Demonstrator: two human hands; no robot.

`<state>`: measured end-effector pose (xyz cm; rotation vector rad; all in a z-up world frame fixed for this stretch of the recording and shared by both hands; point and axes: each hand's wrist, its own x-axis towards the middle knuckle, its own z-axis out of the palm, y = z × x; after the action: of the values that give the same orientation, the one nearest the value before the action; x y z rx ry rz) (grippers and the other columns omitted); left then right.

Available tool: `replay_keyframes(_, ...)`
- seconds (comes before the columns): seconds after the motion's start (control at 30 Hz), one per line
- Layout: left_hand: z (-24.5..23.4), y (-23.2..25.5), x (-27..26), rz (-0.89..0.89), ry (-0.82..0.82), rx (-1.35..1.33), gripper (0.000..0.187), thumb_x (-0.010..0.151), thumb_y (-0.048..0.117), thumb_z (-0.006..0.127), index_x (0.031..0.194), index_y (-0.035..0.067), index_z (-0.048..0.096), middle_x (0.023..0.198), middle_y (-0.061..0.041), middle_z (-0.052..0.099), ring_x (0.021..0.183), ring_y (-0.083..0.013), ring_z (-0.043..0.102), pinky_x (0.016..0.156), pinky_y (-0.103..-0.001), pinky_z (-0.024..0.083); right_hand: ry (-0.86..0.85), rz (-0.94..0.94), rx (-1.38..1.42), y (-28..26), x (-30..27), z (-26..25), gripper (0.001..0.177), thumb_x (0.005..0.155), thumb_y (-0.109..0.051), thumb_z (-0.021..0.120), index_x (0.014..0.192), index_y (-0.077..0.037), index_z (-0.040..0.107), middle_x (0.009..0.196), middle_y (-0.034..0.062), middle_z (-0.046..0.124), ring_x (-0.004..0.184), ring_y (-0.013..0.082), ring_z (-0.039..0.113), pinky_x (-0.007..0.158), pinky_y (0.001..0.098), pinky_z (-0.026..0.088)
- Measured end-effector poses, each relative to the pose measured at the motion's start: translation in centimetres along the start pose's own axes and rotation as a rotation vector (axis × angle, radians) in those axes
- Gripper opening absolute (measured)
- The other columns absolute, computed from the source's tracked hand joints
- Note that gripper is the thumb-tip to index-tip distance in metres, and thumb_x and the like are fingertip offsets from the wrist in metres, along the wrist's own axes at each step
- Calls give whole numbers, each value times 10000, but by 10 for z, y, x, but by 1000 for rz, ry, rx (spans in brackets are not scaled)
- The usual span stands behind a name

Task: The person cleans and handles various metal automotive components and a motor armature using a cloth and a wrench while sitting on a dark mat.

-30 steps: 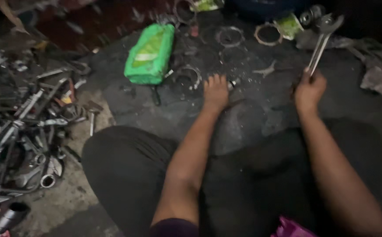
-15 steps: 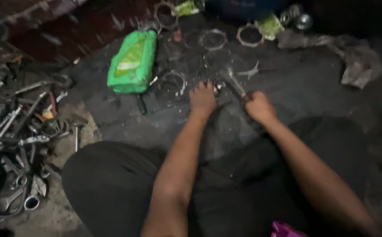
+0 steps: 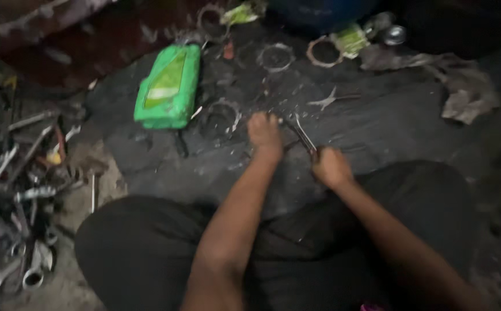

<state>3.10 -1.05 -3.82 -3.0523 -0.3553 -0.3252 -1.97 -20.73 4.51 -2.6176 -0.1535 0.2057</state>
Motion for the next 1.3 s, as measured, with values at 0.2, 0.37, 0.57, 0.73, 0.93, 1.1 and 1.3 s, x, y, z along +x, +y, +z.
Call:
replay_keyframes(0.2, -23, -28, -25, 91, -20, -179, 533, 935, 320, 583, 1446, 180, 519, 1410, -174, 548, 1282, -364, 520, 1058, -490, 387, 439, -69, 856, 41, 40, -28, 249, 1110, -177, 510, 941, -1, 559, 707, 90, 562, 572, 184, 543, 503, 368, 436)
replay_keyframes(0.37, -71, -22, -26, 67, -123, -227, 654, 837, 312, 688, 1410, 65, 492, 1350, -194, 539, 1263, -379, 503, 1015, -507, 397, 452, 64, 885, 69, 41, -26, 314, 1121, -193, 548, 865, -14, 587, 691, 51, 579, 526, 137, 534, 471, 346, 409)
replay_keyframes(0.57, -79, -16, -24, -21, -77, -358, 513, 787, 172, 718, 1258, 33, 569, 1337, -207, 546, 1247, -382, 516, 1016, -534, 412, 493, -35, 766, 41, 34, -25, 338, 1106, -236, 571, 917, 42, 603, 669, 136, 588, 536, 215, 566, 502, 395, 429)
replay_keyframes(0.73, -48, -13, -19, 18, 64, -374, 436, 832, 120, 666, 1253, 38, 589, 1268, -184, 586, 1203, -372, 549, 987, -529, 433, 556, -129, 363, 19, 18, -30, 337, 1062, -249, 641, 929, 60, 656, 732, 259, 621, 621, 344, 626, 609, 468, 464)
replay_keyframes(0.93, -49, -17, -16, 87, 162, -361, 486, 794, 112, 682, 1258, 14, 577, 1244, -192, 591, 1161, -375, 553, 941, -544, 434, 732, -411, 264, -8, 84, -92, 316, 1086, -239, 669, 966, 53, 658, 769, 264, 618, 667, 423, 598, 618, 507, 442)
replay_keyframes(1.1, -59, -20, -16, 80, 35, -327, 518, 743, 121, 729, 1228, 17, 578, 1218, -173, 597, 1188, -370, 555, 952, -546, 446, 479, -332, 87, -9, 58, -108, 303, 1123, -276, 579, 1159, 12, 665, 904, 300, 670, 872, 470, 674, 729, 537, 510)
replay_keyframes(1.3, -49, -18, -14, 67, 35, -294, 470, 809, 113, 730, 1248, 36, 583, 1234, -165, 599, 1206, -368, 564, 983, -541, 461, -31, -135, -245, -4, 27, -53, 338, 911, -345, 652, 1068, -51, 709, 963, 250, 726, 932, 439, 702, 831, 532, 551)
